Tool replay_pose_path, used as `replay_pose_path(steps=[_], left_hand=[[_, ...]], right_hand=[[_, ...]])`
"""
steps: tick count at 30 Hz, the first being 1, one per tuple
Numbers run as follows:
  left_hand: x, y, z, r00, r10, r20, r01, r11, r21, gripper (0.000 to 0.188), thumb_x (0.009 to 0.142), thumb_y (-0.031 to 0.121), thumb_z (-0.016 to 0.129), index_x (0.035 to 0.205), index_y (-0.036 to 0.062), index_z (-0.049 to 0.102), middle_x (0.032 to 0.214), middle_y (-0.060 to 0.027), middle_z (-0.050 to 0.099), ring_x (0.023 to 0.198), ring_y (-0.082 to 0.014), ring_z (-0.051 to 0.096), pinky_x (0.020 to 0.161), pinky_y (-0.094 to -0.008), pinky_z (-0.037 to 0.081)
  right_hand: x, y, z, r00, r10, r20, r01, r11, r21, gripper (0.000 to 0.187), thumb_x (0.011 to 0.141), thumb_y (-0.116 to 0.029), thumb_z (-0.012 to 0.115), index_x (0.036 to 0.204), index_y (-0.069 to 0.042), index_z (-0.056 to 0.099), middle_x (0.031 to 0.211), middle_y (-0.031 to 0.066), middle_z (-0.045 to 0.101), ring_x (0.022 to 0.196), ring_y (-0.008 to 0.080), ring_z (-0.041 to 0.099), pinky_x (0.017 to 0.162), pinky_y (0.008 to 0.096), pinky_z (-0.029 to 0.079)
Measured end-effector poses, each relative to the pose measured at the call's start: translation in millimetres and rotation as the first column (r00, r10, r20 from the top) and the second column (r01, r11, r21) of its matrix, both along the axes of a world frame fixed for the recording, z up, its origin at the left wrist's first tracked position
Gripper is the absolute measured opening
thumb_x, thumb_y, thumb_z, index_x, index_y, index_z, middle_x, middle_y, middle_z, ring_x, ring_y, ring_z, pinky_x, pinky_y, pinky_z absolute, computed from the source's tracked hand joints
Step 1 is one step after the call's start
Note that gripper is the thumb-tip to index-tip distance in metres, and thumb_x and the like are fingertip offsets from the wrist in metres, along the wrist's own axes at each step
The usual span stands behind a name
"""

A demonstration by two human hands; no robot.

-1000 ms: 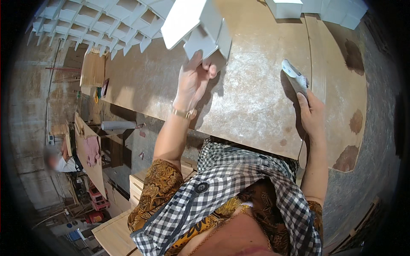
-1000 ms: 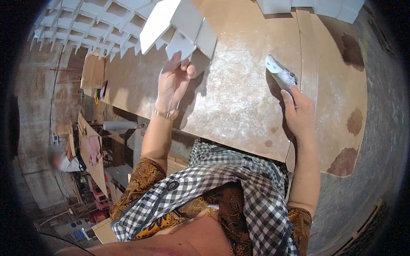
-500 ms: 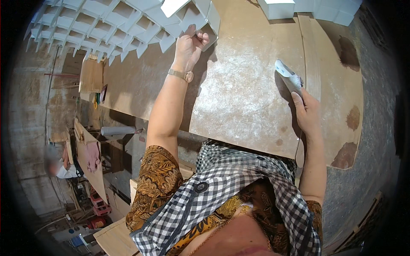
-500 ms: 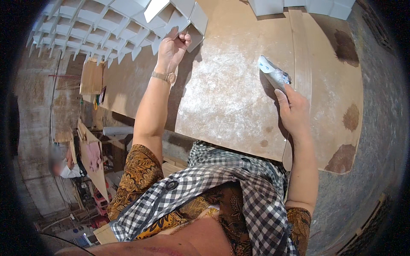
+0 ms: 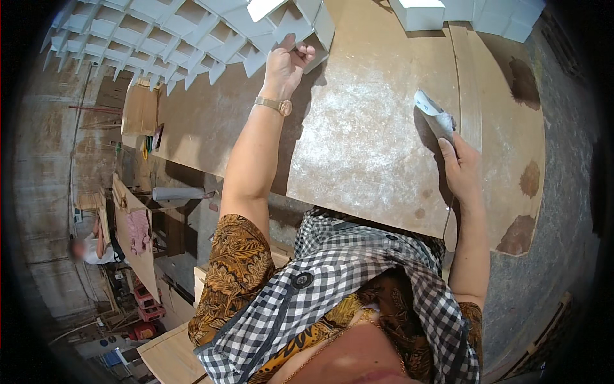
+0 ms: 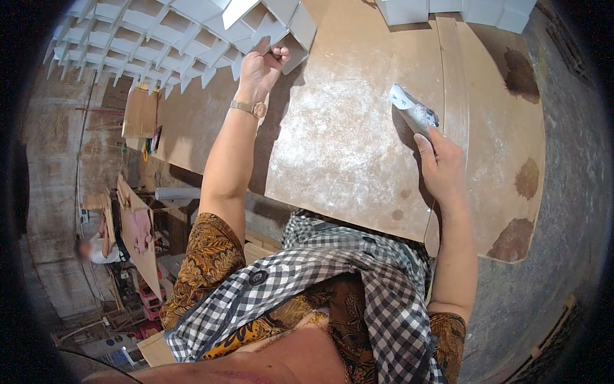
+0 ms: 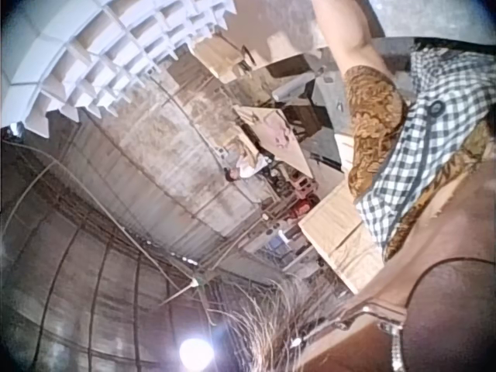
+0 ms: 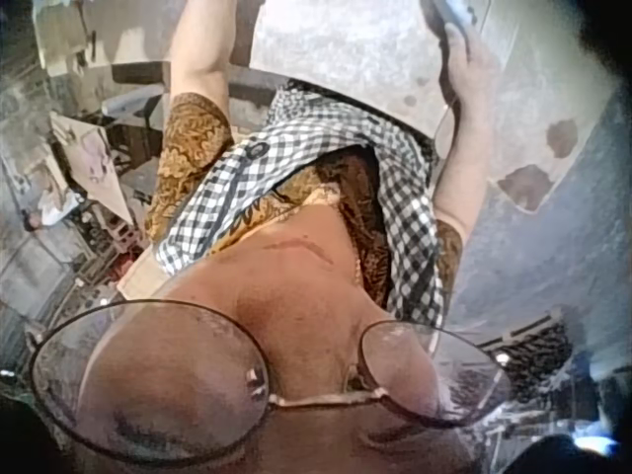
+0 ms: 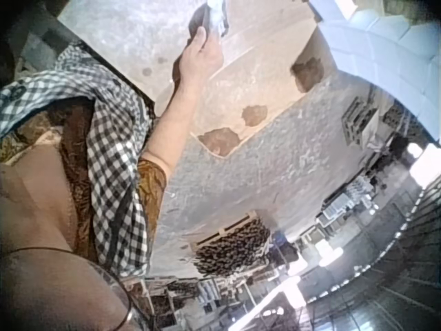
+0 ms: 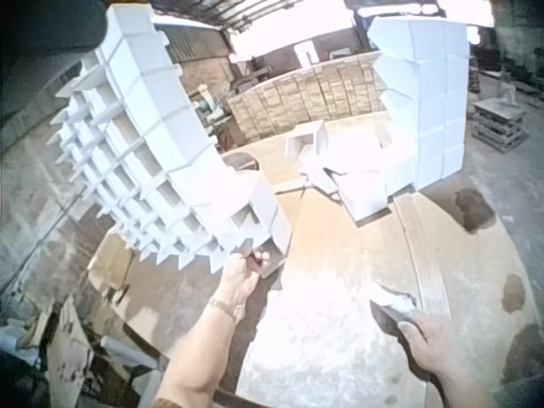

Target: Sanding the surfaces and edges of white L-shaped furniture components using a piece of sandpaper.

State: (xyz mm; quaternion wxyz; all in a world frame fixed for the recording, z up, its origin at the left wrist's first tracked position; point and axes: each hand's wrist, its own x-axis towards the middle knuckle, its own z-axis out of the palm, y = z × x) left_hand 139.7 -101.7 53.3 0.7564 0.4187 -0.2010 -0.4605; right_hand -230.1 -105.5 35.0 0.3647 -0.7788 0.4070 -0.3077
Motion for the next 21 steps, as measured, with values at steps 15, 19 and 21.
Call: replay_pose_path(steps=[15,19,21], left_hand=[[-27,25,1,0.983,-0.178,-0.030,0.180,0.982,0.049,0.026,0.091,0.021,0.049,0.107,0.0009,0.045,0.081,-0.0092,0.055,0.074,-0.0188,0.057,0.066,-0.0309,0.050],[-68,27,10,0.919,-0.333,0.209,0.276,0.926,0.257,0.035,0.089,0.011,0.049,0.121,-0.0005,0.041,0.079,-0.0081,0.057,0.065,-0.0169,0.057,0.060,-0.0272,0.048],[-87,10,24,0.868,-0.401,0.295,0.331,0.907,0.259,0.034,0.089,0.011,0.050,0.120,-0.0009,0.043,0.078,-0.0071,0.056,0.066,-0.0159,0.057,0.060,-0.0264,0.047]], right_hand=[[1,0,4,0.998,-0.001,-0.065,-0.001,1.000,-0.023,0.025,0.084,-0.021,0.055,0.098,-0.001,0.059,0.076,0.0210,0.059,0.069,0.0354,0.058,0.061,0.0384,0.044],[4,0,-3,0.992,-0.044,-0.117,0.033,0.995,-0.098,0.025,0.082,-0.020,0.057,0.098,-0.002,0.060,0.077,0.0203,0.060,0.071,0.0359,0.059,0.063,0.0400,0.046],[3,0,-1,0.992,-0.050,-0.120,0.036,0.992,-0.121,0.024,0.082,-0.020,0.057,0.098,-0.002,0.060,0.077,0.0202,0.060,0.071,0.0361,0.059,0.063,0.0403,0.046]])
